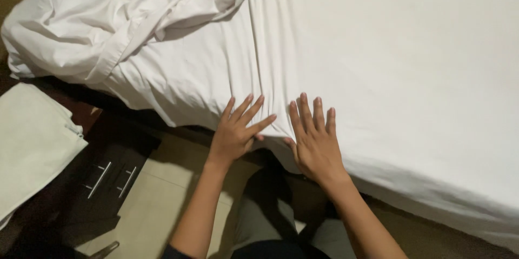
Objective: The person smooths and tucks a white bedsheet onto a mattress. They move around the bed to adjust the sheet on different sides, pulling it tight and smoothing out wrinkles by hand.
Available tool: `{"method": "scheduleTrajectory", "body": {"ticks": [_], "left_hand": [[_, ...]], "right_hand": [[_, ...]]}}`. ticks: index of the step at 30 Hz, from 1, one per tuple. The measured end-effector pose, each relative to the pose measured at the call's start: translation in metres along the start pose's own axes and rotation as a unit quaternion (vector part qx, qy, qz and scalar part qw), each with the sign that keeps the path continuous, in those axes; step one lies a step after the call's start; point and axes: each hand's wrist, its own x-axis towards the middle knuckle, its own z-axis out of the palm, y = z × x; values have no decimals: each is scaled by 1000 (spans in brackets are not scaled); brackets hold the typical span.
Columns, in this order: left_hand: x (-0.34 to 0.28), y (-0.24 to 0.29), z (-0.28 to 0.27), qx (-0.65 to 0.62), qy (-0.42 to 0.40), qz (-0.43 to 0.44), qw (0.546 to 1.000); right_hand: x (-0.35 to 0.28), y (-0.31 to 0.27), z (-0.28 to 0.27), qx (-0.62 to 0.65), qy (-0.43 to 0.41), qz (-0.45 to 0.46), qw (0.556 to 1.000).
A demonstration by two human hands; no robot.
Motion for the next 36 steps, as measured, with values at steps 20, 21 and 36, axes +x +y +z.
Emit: {"method": "scheduleTrajectory", "body": {"ticks": [20, 21, 36], "left_hand": [[7, -45, -30, 88, -73, -100, 988], [7, -45, -28, 107, -71, -91, 987], [-5, -50, -21, 47, -6, -81, 996]], "right_hand": [[49, -35, -5, -7, -31, -5, 999], [51, -36, 2, 0, -23, -3, 1000], [41, -35, 14, -1, 21, -47, 999]]}}
